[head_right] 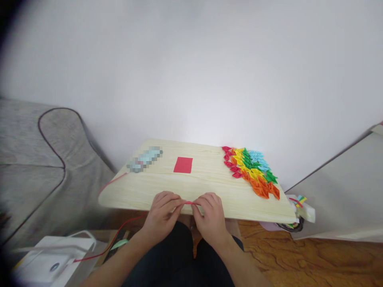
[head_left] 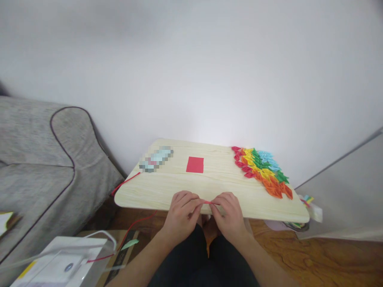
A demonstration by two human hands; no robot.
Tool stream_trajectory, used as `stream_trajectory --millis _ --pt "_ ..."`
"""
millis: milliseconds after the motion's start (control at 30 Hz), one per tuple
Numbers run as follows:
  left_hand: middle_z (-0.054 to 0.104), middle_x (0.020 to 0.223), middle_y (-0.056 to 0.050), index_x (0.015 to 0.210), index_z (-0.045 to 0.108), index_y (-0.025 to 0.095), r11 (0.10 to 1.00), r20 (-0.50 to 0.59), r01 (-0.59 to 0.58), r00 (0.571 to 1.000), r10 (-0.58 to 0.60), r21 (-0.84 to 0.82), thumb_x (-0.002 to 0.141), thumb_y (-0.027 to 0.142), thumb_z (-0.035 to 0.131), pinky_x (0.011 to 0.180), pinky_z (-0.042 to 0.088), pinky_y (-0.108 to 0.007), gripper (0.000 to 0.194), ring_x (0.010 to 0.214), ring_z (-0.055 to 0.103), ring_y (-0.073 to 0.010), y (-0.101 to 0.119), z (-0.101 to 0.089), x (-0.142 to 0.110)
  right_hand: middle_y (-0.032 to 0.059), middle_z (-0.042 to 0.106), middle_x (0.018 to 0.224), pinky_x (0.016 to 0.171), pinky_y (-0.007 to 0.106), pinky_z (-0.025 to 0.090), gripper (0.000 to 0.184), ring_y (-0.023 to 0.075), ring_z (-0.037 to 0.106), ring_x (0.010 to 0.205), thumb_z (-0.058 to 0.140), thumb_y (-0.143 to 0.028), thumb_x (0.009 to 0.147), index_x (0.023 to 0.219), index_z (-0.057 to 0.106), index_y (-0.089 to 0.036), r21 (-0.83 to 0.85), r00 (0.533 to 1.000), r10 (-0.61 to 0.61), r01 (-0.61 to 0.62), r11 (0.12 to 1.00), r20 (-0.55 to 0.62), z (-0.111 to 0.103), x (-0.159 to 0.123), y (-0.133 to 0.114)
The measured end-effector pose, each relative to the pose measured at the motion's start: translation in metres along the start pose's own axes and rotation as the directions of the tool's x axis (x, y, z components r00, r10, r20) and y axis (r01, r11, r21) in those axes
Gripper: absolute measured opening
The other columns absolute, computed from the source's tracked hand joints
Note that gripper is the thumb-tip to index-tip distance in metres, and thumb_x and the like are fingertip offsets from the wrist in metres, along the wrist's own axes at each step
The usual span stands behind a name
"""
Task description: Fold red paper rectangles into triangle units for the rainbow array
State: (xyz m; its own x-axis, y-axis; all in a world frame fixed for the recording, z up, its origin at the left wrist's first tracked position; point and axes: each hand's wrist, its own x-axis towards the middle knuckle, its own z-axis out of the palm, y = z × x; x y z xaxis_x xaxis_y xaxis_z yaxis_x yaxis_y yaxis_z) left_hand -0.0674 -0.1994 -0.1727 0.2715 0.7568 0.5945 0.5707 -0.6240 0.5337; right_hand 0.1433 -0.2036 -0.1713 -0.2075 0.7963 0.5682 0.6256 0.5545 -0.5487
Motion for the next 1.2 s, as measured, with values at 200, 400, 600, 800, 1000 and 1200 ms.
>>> stream_trajectory --millis 200,400,600,800,1000,1200 --pt "0.071 0.104 -0.005 0.111 0.069 0.024 0.967 -0.039 0.119 0.991 -0.131 -0.225 0.093 0.023 0.068 0.092 0.053 -0.036 0.018 0.101 0.065 -0.0210 0.017 -0.024 0.055 0.0038 0.070 0.091 0.083 0.038 0.052 0.007 0.0220 0.065 0.092 0.067 -0.022 0.095 0.094 0.073 -0.026 0.323 0.997 0.066 -0.049 0.945 -0.042 -0.032 0.063 -0.027" --pt "0.072 0.090 -0.002 0.092 0.072 0.023 0.915 -0.075 0.199 0.968 -0.239 -0.351 0.094 0.028 0.067 0.084 0.050 -0.033 0.007 0.088 0.063 -0.0189 0.020 -0.039 0.098 0.0010 0.071 0.087 0.077 0.035 0.050 0.003 0.0197 0.065 0.084 0.071 -0.024 0.092 0.090 0.073 -0.025 0.384 0.980 0.175 -0.128 0.914 -0.090 -0.042 0.103 -0.036" --pt "0.071 0.089 -0.002 0.091 0.071 0.022 0.944 -0.166 0.142 0.966 -0.197 -0.298 0.093 0.025 0.066 0.081 0.051 -0.032 0.006 0.086 0.065 -0.0186 0.023 -0.042 0.115 0.0032 0.072 0.096 0.081 0.038 0.052 0.013 0.0223 0.066 0.091 0.069 -0.019 0.091 0.101 0.074 -0.026 0.316 0.959 0.112 -0.024 0.948 -0.262 -0.039 0.120 -0.037" --pt "0.070 0.089 -0.002 0.090 0.069 0.023 0.972 -0.238 0.095 0.960 -0.147 -0.217 0.093 0.023 0.065 0.081 0.052 -0.033 0.005 0.087 0.065 -0.0191 0.034 -0.037 0.105 0.0045 0.070 0.094 0.084 0.040 0.052 0.011 0.0237 0.065 0.093 0.067 -0.016 0.092 0.093 0.072 -0.026 0.248 0.939 0.071 0.016 0.969 -0.336 -0.040 0.110 -0.048" --pt "0.070 0.090 -0.003 0.090 0.068 0.023 0.981 -0.290 0.054 0.951 -0.108 -0.188 0.092 0.020 0.065 0.083 0.051 -0.035 0.005 0.087 0.064 -0.0195 0.046 -0.031 0.088 0.0032 0.069 0.091 0.083 0.039 0.050 0.013 0.0226 0.063 0.090 0.067 -0.013 0.090 0.093 0.070 -0.025 0.180 0.916 0.008 0.071 0.981 -0.402 -0.042 0.097 -0.056" --pt "0.071 0.091 -0.004 0.092 0.070 0.023 0.986 -0.323 0.029 0.943 -0.082 -0.164 0.093 0.020 0.064 0.084 0.051 -0.036 0.006 0.089 0.064 -0.0210 0.054 -0.034 0.082 0.0012 0.064 0.084 0.074 0.035 0.046 0.011 0.0206 0.059 0.082 0.068 -0.016 0.089 0.083 0.065 -0.024 0.209 0.936 0.039 0.038 0.977 -0.350 -0.048 0.088 -0.063"
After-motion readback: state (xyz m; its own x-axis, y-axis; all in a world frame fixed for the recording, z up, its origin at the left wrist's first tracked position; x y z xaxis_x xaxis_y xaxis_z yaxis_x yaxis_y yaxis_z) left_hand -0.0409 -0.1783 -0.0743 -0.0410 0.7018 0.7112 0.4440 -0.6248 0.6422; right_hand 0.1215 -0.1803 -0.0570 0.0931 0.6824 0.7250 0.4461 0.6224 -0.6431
